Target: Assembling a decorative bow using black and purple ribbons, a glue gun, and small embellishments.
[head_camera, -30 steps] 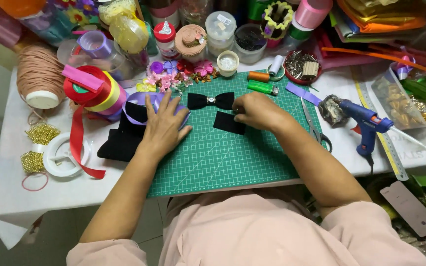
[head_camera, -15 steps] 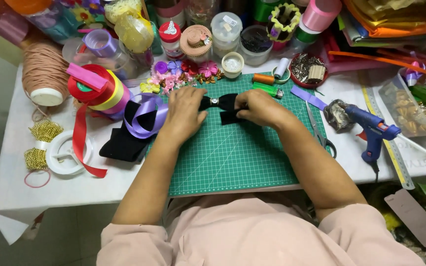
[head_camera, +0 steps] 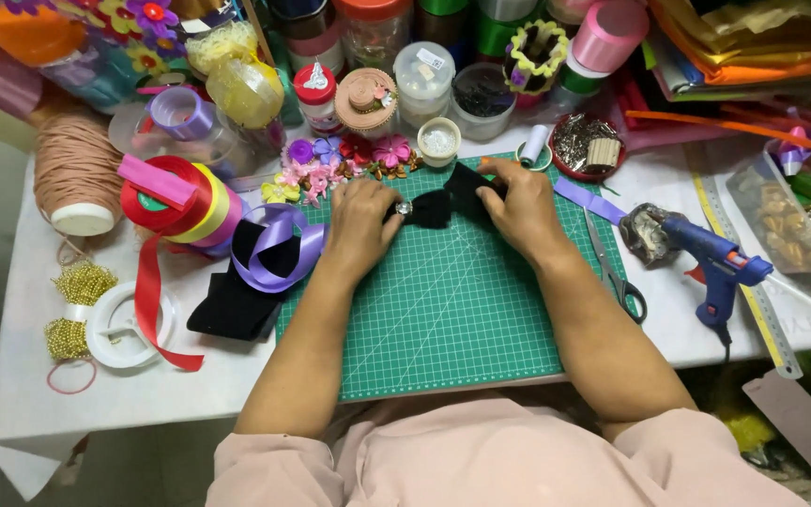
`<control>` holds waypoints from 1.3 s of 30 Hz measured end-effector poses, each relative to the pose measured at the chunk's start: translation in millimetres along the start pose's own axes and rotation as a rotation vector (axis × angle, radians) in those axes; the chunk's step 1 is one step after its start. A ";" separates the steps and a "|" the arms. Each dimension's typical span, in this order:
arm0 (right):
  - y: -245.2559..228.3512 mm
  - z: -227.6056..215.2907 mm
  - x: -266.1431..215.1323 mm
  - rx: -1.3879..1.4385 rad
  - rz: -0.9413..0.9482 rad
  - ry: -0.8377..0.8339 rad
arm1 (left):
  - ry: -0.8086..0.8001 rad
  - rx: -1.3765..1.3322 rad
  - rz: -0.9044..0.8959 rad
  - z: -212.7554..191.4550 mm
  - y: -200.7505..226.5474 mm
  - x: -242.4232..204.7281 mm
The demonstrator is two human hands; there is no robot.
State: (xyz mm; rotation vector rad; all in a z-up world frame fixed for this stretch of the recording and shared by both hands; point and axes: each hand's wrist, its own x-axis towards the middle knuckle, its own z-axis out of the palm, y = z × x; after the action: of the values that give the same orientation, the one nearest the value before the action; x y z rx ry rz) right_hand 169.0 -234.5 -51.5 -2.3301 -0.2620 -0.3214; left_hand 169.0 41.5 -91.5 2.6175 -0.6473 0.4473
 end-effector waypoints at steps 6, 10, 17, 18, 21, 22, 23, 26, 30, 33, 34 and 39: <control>-0.2 -1.0 -9.0 -0.026 -0.019 -0.094 | 0.275 -0.080 0.098 -4.3 -7.0 -2.7; -16.9 -7.4 -5.4 0.056 -0.225 0.049 | 0.309 -0.134 0.128 -15.7 1.9 -2.7; -55.2 4.9 -17.5 0.563 -0.057 -0.030 | 0.357 -0.234 0.153 -23.7 30.5 -2.2; -63.2 4.7 -20.0 0.586 -0.054 -0.030 | 0.374 -0.259 0.154 -27.2 35.2 -3.0; -60.8 -2.3 -23.2 0.498 -0.188 0.094 | 0.419 -0.272 0.171 -29.5 39.6 -2.3; -61.5 -2.8 -23.4 0.501 -0.191 0.090 | 0.421 -0.269 0.167 -30.0 39.0 -3.3; -61.8 -4.1 -23.9 0.403 -0.306 0.156 | 0.438 -0.253 0.184 -30.0 38.9 -3.4; -61.7 -8.0 -22.9 0.233 -0.453 0.212 | 0.467 -0.226 0.202 -32.4 43.9 -2.4; -48.8 -1.2 -20.3 0.203 -0.452 0.174 | 0.494 -0.216 0.217 -44.3 51.6 -0.6; -50.0 -0.7 -22.7 0.289 -0.373 0.129 | 0.518 -0.342 0.109 -47.4 54.2 -3.8; -50.3 -0.7 -24.2 0.290 -0.372 0.129 | 0.518 -0.342 0.109 -55.5 63.5 -4.5; -47.1 5.6 -22.5 0.439 -0.220 0.150 | 0.403 -1.513 -0.375 -40.4 64.1 -3.4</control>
State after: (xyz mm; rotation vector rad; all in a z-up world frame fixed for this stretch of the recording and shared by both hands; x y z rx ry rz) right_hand 135.3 -199.9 -31.0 -1.8388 -0.4664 -0.4917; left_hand 125.7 9.2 -38.2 1.1029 -0.1584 0.1884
